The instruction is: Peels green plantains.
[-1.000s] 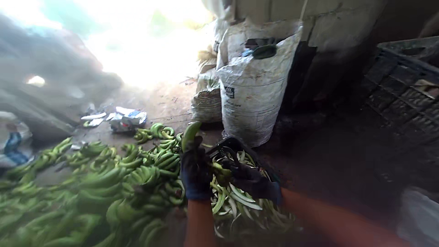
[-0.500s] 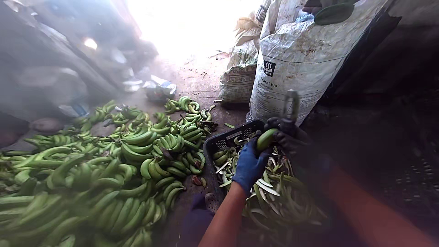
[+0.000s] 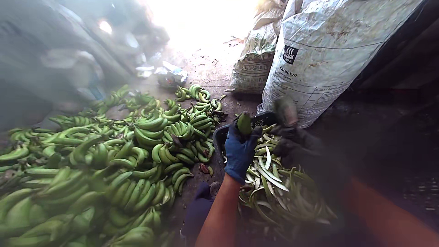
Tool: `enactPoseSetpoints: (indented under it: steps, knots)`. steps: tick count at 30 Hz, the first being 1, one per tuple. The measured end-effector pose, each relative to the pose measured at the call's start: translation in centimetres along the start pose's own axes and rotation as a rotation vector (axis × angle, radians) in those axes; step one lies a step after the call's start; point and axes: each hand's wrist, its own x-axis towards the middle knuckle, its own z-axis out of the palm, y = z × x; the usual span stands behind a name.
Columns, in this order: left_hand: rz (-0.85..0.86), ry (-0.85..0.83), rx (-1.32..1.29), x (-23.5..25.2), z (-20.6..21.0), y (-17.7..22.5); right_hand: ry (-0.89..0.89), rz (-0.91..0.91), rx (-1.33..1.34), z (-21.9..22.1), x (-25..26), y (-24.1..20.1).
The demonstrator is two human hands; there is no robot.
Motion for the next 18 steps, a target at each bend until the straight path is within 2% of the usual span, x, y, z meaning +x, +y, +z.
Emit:
enactPoseSetpoints:
  steps: [2, 3, 4, 5, 7, 9, 10, 12, 15, 16, 18]
  knots:
    - [0.104, -0.064, -0.108, 0.1, -0.4, -0.2, -0.116, 0.404, -0.217, 0.3, 0.5, 0.9]
    - [0.111, -0.108, -0.173, 0.4, -0.7, -0.2, -0.128, 0.492, -0.263, 0.5, 0.8, 1.4]
    - [0.069, -0.142, -0.229, 0.7, -1.1, 0.0, -0.113, 0.457, -0.264, 0.5, 0.9, 1.6]
    - [0.006, -0.151, -0.257, 0.9, -1.5, 0.1, -0.092, 0.343, -0.262, 0.1, 0.8, 1.7]
    - [-0.091, -0.127, -0.271, 1.0, -2.1, 0.4, -0.060, 0.005, -0.305, -0.6, 0.7, 1.8]
    - [-0.086, -0.141, -0.300, 1.0, -2.2, 0.4, -0.080, -0.336, -0.483, -1.0, 0.8, 1.8]
    - [-0.058, -0.169, -0.306, 0.7, -2.0, 0.3, -0.085, -0.441, -0.615, -1.1, 0.9, 1.6]
    - [-0.042, -0.226, -0.341, -0.5, -1.1, 0.5, -0.047, -0.456, -0.751, -1.4, 1.9, 1.1]
    - [-0.224, -0.394, -0.499, -2.1, -0.5, 1.9, 0.207, -0.262, -0.769, -2.8, 3.2, -1.1]
    - [-0.270, -0.446, -0.541, -2.1, -0.6, 2.1, 0.273, -0.219, -0.722, -3.5, 3.0, -2.0]
    - [-0.288, -0.421, -0.552, -1.6, -1.2, 1.9, 0.287, -0.238, -0.561, -3.9, 2.2, -2.7]
